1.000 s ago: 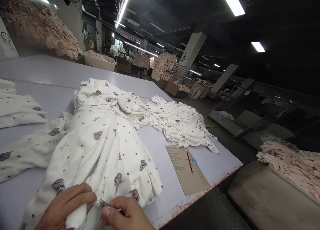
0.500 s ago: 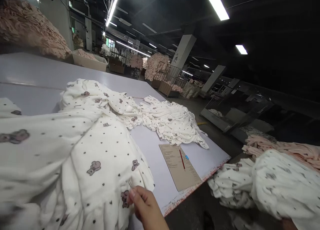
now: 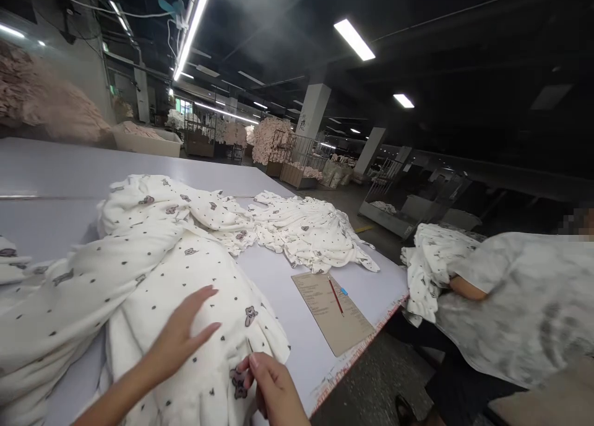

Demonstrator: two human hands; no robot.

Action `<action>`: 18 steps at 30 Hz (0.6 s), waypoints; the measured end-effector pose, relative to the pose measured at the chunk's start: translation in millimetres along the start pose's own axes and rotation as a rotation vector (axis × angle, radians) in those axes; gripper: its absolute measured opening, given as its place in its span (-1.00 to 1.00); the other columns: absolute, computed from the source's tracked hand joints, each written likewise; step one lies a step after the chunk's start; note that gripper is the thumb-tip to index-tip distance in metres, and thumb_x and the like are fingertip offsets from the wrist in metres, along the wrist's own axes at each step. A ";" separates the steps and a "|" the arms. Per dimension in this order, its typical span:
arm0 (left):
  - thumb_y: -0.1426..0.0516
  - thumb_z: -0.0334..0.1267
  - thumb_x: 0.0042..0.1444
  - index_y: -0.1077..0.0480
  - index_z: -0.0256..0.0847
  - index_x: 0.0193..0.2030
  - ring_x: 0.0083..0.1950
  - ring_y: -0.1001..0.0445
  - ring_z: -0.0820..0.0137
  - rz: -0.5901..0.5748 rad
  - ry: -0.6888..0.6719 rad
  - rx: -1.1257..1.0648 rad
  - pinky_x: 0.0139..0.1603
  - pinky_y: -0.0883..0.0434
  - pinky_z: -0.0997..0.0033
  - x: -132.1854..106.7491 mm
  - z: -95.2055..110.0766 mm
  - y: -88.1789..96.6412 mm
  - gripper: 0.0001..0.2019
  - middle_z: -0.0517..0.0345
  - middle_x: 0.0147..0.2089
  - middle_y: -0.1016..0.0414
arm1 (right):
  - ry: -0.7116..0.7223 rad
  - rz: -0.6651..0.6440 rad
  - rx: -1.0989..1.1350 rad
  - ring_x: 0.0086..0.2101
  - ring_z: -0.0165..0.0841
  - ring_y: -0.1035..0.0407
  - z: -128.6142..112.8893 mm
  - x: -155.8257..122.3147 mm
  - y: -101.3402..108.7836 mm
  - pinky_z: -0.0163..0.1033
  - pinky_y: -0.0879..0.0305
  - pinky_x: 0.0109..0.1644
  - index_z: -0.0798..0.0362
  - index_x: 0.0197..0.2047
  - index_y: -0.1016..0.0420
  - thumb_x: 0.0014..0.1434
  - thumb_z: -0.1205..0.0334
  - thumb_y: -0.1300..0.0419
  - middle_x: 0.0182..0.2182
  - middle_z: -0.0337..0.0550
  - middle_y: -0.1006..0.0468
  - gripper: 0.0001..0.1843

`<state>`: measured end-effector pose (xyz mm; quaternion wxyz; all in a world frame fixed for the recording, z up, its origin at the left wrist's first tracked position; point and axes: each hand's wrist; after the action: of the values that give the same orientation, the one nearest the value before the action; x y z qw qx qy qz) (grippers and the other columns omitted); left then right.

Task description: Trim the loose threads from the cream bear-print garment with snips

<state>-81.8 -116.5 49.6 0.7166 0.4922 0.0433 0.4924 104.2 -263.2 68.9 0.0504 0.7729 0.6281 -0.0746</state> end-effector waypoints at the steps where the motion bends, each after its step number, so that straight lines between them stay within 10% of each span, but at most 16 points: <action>1: 0.00 -0.06 0.20 -0.19 -0.16 0.22 0.29 -0.20 0.17 -0.027 -0.022 0.023 0.24 -0.23 0.00 3.3 6.1 -20.9 -0.52 -0.01 0.29 -0.24 | -0.004 0.006 -0.003 -0.74 -0.65 0.11 1.7 0.5 0.5 -0.39 0.28 -0.68 0.14 -0.35 -0.47 0.03 -0.34 -0.10 -0.55 -0.32 -0.35 -0.38; 6: 0.05 0.00 0.22 -0.17 -0.11 0.27 0.34 -0.10 0.10 -0.115 -0.064 0.121 0.28 -0.07 -0.17 0.1 -4.1 -75.2 -0.49 -0.02 0.34 -0.14 | 0.015 0.046 0.033 -0.74 -0.65 0.09 7.3 13.3 7.3 -0.39 0.26 -0.68 0.16 -0.32 -0.49 0.04 -0.39 -0.05 -0.52 -0.29 -0.37 -0.31; 18: 0.07 -0.08 0.24 -0.01 0.09 0.32 0.31 -0.16 0.18 -0.132 -0.034 0.296 0.24 -0.20 -0.10 -48.3 -23.6 -67.0 -0.50 0.19 0.33 -0.16 | -0.077 0.250 0.074 -0.66 -0.52 0.10 23.8 27.3 53.3 -0.33 0.23 -0.54 0.02 -0.47 -0.46 -0.22 -0.49 -0.15 -0.58 -0.26 -0.33 -0.32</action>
<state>-75.0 -139.0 -33.0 0.6675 0.5968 0.1357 0.4242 160.6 -251.9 39.8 0.0548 0.8431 0.5213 -0.1202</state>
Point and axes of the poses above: each hand's wrist, its own x-axis towards the middle knuckle, its own y-axis out of the back of the hand, z = x × y
